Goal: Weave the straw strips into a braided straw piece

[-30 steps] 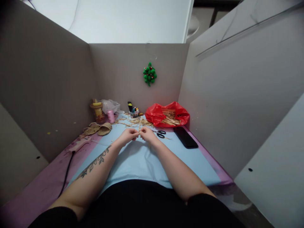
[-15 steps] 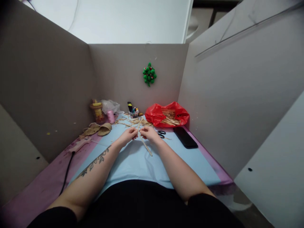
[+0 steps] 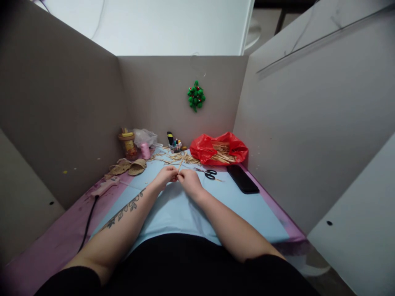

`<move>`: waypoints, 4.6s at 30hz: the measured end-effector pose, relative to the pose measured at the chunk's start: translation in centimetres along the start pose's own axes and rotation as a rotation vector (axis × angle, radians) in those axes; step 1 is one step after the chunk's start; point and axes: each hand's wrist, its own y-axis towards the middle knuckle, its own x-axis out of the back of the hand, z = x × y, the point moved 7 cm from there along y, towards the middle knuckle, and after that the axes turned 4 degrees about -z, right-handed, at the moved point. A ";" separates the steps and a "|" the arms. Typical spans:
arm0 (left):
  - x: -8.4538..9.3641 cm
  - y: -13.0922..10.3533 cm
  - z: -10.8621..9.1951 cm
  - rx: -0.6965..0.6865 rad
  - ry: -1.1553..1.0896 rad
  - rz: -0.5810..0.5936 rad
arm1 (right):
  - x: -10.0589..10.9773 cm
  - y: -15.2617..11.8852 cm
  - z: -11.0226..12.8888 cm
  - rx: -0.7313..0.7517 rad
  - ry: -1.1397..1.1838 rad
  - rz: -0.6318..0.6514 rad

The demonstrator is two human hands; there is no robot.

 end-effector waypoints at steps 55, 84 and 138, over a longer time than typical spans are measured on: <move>0.4 -0.4 -0.5 -0.038 0.147 0.005 | -2.5 1.4 -5.2 -0.333 0.788 -0.029; -0.2 0.1 -0.3 -0.201 0.258 -0.087 | -2.5 0.6 -6.4 -0.577 0.819 -0.033; -0.8 -0.7 -1.4 -0.223 -0.024 -0.076 | 0.2 1.9 -4.8 -0.291 0.660 -0.069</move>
